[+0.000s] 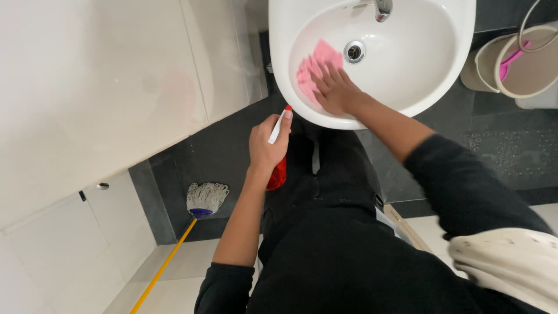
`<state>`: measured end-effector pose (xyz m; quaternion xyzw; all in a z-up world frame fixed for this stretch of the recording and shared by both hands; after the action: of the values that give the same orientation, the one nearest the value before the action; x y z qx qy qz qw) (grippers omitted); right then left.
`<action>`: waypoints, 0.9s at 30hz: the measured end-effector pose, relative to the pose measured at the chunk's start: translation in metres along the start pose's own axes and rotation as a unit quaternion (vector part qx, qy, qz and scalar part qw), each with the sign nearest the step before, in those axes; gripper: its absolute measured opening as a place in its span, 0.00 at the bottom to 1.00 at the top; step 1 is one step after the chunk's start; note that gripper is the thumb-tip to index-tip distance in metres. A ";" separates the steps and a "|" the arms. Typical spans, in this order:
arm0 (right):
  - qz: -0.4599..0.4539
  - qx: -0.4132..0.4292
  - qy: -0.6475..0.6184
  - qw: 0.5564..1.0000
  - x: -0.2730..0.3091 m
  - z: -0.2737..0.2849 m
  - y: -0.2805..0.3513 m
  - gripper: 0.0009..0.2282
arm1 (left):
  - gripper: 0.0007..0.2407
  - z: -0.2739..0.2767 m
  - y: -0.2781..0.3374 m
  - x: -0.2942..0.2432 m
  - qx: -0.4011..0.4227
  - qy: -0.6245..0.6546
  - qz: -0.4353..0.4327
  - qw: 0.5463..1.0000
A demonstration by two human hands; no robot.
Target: The person cleans a bathroom sink and surrounding surfaces using a pink cloth and a red spray bottle. They wipe the sink basin, faucet, and adjacent tiled walls, then spray the wall and wipe it down with the cloth.
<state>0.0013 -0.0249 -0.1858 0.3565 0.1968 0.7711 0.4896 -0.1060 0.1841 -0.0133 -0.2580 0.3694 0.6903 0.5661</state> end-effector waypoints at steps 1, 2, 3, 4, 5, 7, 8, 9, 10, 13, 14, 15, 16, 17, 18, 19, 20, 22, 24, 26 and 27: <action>0.000 0.001 0.000 1.000 0.007 0.013 0.000 0.31 | 0.23 0.000 0.002 -0.002 0.001 0.000 0.001 1.000; -0.035 -0.041 0.034 0.998 0.012 0.030 -0.002 0.31 | 0.23 -0.001 0.002 -0.004 -0.001 -0.003 -0.007 1.000; -0.069 -0.083 0.068 0.992 0.017 0.048 -0.003 0.31 | 0.23 -0.002 0.001 -0.007 -0.003 -0.007 -0.015 1.000; -0.070 -0.085 0.069 0.991 0.004 0.050 -0.009 0.31 | 0.23 0.000 0.000 -0.010 -0.004 -0.005 -0.017 1.000; -0.123 -0.100 0.078 0.984 -0.010 0.052 -0.014 0.31 | 0.23 0.001 -0.002 -0.013 0.008 0.008 -0.002 1.000; -0.181 -0.108 0.084 0.974 -0.044 0.042 -0.002 0.32 | 0.23 -0.002 0.003 -0.016 0.030 0.023 0.015 0.999; -0.226 -0.090 0.071 0.967 -0.063 0.038 0.006 0.33 | 0.23 -0.003 0.002 -0.016 0.029 0.026 0.019 0.999; -0.270 -0.070 0.058 0.958 -0.080 0.034 0.014 0.33 | 0.23 -0.004 0.000 -0.016 0.027 0.030 0.023 0.999; -0.273 -0.069 0.055 0.958 -0.073 0.037 0.035 0.33 | 0.23 -0.006 0.000 -0.014 0.032 0.028 0.022 0.999; -0.273 0.071 0.059 0.958 -0.034 0.044 0.076 0.38 | 0.23 -0.009 0.000 -0.009 0.047 0.008 0.001 0.999; -0.216 0.117 0.012 0.969 -0.012 0.050 0.079 0.36 | 0.23 -0.010 0.001 -0.010 0.036 0.011 -0.003 0.999; -0.158 0.161 -0.035 0.974 0.009 0.057 0.081 0.35 | 0.23 -0.012 0.001 -0.011 0.026 0.014 -0.006 1.000; -0.157 0.163 -0.035 0.973 0.014 0.039 0.059 0.35 | 0.23 -0.011 0.002 -0.011 0.027 0.013 -0.004 1.000; -0.067 0.092 -0.138 0.984 0.021 0.022 0.036 0.35 | 0.23 -0.011 0.002 -0.012 0.032 0.012 0.001 0.999; 0.024 0.017 -0.237 0.971 0.028 0.007 0.012 0.36 | 0.22 -0.010 0.002 -0.012 0.035 0.010 0.006 0.999; 0.027 0.018 -0.237 0.971 0.027 -0.001 -0.006 0.36 | 0.22 -0.010 0.005 -0.011 0.034 0.009 0.008 0.999; 0.000 -0.042 -0.185 0.982 0.021 -0.003 -0.026 0.36 | 0.22 -0.011 0.004 -0.010 0.029 0.002 0.003 1.000; -0.024 -0.100 -0.130 0.986 0.011 0.017 -0.030 0.36 | 0.22 -0.013 0.002 -0.014 0.022 -0.003 0.001 1.000; -0.148 -0.091 -0.017 0.985 0.000 0.057 0.005 0.38 | 0.23 -0.014 0.002 -0.020 0.041 -0.001 0.007 0.999; -0.202 -0.104 0.007 0.974 -0.060 0.032 0.012 0.37 | 0.23 -0.017 -0.001 -0.021 0.055 0.010 0.011 0.998; -0.252 -0.120 0.032 0.960 -0.090 0.020 0.017 0.35 | 0.22 -0.018 -0.003 -0.022 0.064 0.021 0.013 0.998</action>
<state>0.0298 -0.1135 -0.1931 0.2092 0.2023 0.6519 0.7003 -0.0989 0.1567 -0.0074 -0.2308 0.4274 0.6673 0.5646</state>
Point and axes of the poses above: each hand's wrist, its own y-axis away from the middle knuckle, its own z-axis out of the back of the hand, x = y × z, the point moved 1 cm from there along -y, towards the middle knuckle, and after that the axes turned 3 degrees about -z, right-handed, at the moved point
